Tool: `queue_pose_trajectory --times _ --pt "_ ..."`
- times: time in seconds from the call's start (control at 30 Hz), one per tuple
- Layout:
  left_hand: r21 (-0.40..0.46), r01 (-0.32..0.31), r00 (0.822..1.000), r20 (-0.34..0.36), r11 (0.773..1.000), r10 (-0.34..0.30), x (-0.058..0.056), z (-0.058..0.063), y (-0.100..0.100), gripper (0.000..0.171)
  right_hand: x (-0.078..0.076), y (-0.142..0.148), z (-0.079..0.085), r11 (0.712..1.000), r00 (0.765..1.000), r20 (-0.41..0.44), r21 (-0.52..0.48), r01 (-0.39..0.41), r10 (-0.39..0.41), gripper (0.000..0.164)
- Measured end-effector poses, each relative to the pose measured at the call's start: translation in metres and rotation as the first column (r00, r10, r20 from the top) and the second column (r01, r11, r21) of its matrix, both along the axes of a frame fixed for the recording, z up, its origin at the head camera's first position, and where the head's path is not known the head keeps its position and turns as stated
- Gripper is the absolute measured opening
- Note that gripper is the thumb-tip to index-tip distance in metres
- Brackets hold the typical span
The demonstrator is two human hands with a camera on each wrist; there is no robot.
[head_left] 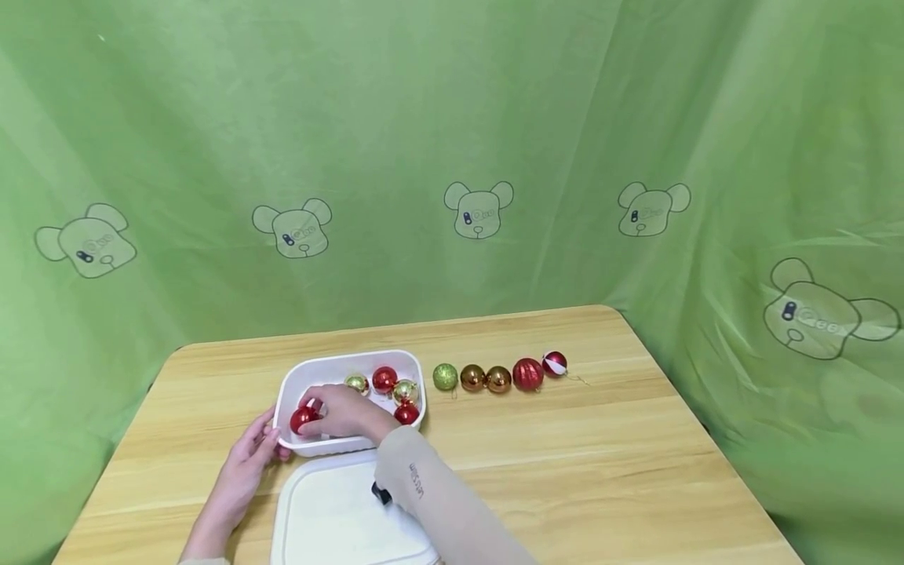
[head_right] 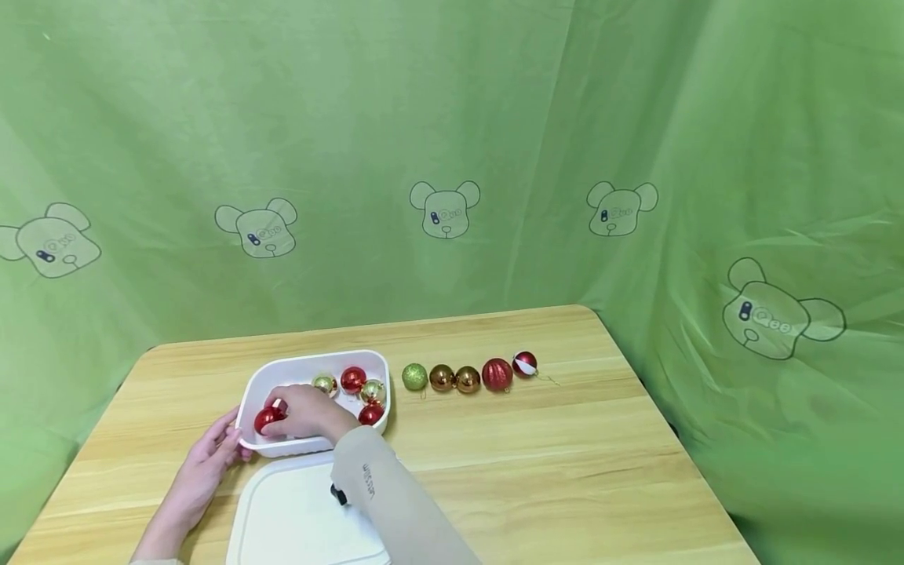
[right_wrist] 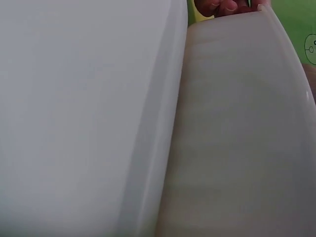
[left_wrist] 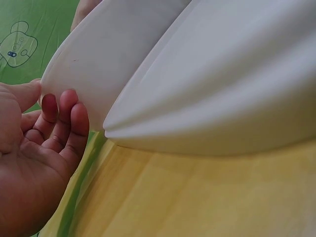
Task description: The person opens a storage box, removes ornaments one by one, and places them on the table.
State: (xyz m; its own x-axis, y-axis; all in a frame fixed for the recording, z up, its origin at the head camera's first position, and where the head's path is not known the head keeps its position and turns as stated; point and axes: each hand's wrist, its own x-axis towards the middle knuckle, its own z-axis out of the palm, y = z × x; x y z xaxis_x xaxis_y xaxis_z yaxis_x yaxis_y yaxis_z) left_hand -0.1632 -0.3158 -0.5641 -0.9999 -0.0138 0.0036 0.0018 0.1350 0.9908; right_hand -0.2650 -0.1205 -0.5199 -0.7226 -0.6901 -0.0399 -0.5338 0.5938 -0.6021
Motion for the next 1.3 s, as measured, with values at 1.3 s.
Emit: queue_pose_trajectory --times 1.3 --pt "-0.008 0.01 1.0 0.009 1.0 -0.01 0.001 0.003 0.0 0.06 0.012 0.161 0.055 0.975 0.992 0.078 -0.187 0.116 -0.103 0.052"
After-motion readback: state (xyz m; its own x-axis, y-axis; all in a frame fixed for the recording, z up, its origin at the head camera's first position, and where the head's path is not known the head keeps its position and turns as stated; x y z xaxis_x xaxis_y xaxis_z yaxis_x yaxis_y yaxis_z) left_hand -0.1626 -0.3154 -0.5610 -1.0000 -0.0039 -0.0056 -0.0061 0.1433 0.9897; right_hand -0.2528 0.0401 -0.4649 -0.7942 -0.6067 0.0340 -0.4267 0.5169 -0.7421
